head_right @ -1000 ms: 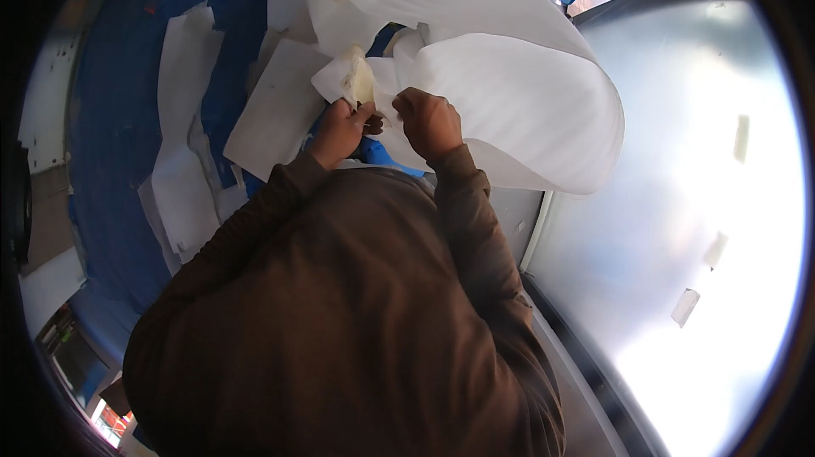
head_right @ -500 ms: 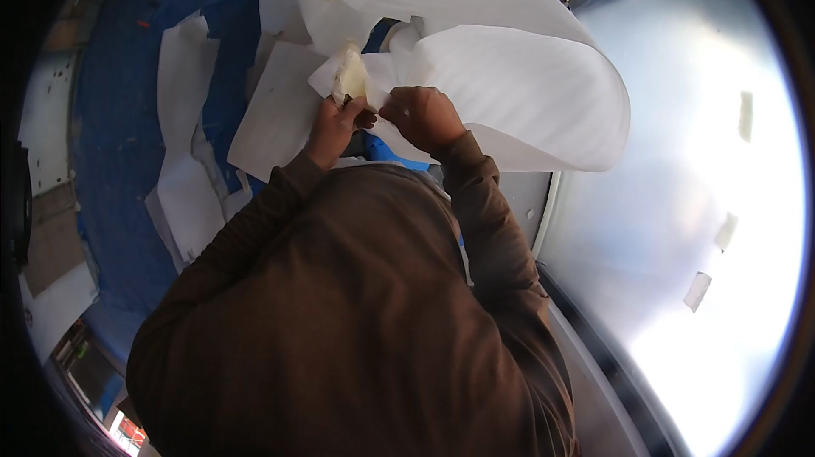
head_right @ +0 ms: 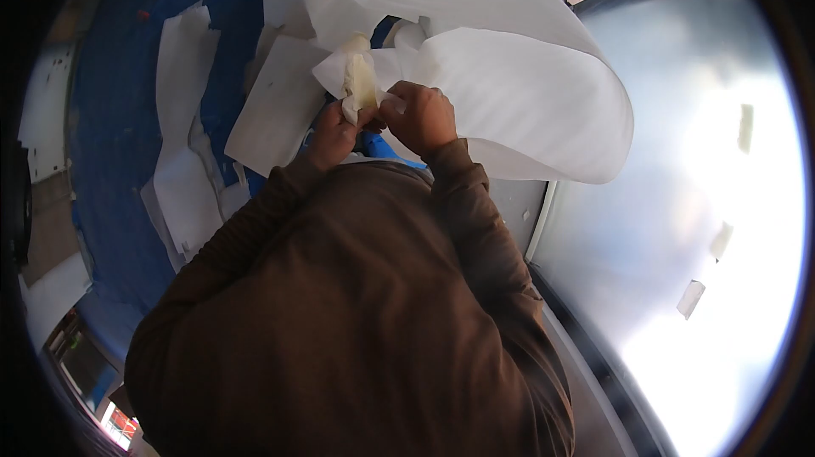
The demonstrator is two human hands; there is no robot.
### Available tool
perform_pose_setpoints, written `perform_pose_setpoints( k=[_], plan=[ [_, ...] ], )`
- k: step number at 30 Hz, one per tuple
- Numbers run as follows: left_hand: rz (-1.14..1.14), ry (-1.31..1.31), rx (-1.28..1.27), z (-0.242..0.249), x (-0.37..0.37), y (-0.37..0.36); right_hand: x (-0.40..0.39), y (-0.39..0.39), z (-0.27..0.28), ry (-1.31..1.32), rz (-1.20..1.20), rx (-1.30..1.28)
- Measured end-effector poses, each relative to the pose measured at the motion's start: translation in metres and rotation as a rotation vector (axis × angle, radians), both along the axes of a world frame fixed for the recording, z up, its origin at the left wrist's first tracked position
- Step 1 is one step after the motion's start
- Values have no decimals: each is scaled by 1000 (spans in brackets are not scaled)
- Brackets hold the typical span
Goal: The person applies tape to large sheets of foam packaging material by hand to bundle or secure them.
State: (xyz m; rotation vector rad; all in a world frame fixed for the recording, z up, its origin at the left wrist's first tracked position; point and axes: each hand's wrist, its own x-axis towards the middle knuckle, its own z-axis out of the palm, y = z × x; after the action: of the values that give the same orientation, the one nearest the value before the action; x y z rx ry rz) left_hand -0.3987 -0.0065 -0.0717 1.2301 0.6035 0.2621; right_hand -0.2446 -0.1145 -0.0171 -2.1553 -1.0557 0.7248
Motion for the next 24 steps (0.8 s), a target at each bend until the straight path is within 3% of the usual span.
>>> perform_pose_setpoints(
  k=[2, 6, 8, 11, 15, 18, 20, 24],
  plan=[
    [-110, -39, 41, 10, -2, 2, -4, 4, 6, -92, 14, 110],
    [-194, -92, 59, 9, -4, 8, 3, 7, -13, -27, 40, 99],
    [-137, -72, 41, 14, -9, 6, 4, 5, -21, 255, -67, 166],
    [-195, -23, -13, 6, -17, 13, -4, 6, -28, 445, -49, 243],
    [-213, -42, -32, 6, -21, 12, -3, 9, -24, 292, 66, 229],
    [-250, 39, 97, 9, -21, 13, -7, 8, -33, 349, -55, 142],
    [-101, 41, 124, 6, -18, 5, -14, 6, -46, 482, -373, 126],
    [-88, 65, 161, 7, -17, 3, -18, 8, -48, 353, -401, 38]
  ],
)
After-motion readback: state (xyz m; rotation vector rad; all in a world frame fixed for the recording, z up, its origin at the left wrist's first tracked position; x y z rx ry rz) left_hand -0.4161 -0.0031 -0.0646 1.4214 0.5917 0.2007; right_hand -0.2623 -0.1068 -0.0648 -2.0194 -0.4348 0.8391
